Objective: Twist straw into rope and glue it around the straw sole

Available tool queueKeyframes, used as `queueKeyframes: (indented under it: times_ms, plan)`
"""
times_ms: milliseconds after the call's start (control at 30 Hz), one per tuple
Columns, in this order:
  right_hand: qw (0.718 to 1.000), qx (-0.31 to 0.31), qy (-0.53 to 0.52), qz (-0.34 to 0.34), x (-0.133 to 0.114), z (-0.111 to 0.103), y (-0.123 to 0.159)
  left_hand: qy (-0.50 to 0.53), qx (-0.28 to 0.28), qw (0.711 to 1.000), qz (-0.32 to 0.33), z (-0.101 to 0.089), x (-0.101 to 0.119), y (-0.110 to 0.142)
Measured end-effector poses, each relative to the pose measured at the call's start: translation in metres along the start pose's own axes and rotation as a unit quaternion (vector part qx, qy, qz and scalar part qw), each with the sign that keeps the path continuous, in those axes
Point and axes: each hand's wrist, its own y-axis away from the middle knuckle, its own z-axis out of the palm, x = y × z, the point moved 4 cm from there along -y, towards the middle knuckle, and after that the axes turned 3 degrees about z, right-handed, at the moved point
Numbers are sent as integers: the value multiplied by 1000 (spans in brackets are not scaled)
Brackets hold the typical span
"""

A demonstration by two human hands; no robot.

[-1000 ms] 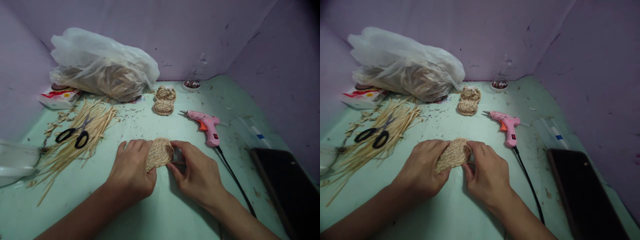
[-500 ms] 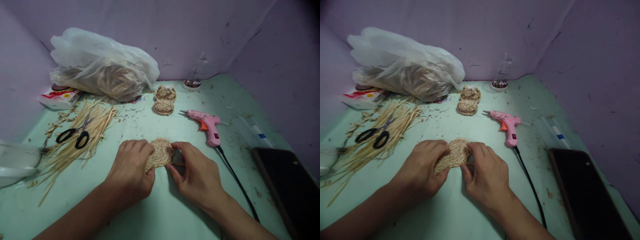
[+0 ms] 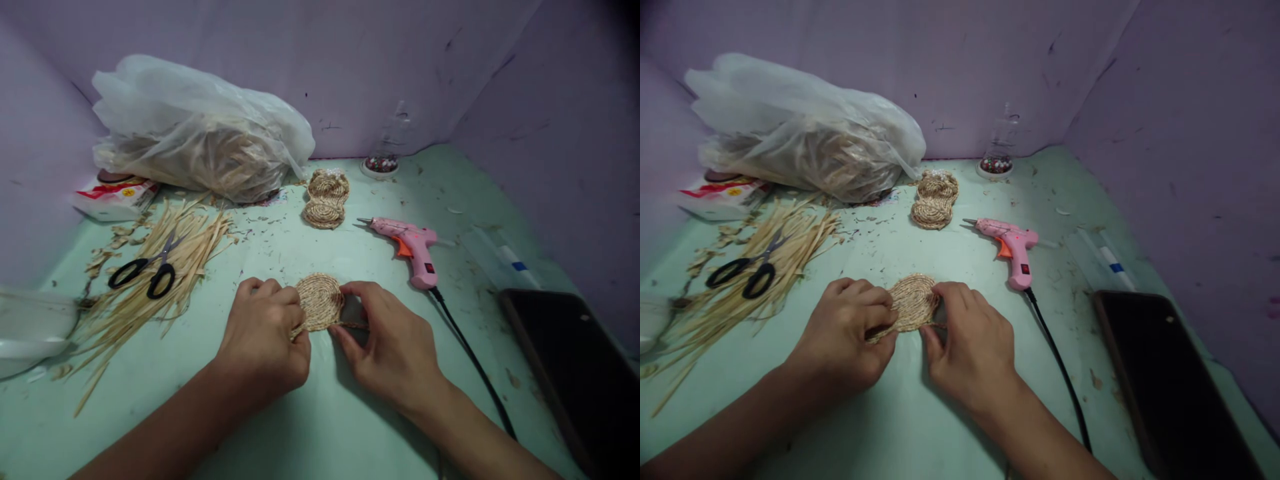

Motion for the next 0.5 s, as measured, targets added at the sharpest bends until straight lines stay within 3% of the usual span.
queueKeyframes:
  times_ms: [500]
  plan:
    - [1000,-4,-6,3,1,-1,1,0,-8,1000,19,-1,3,3]
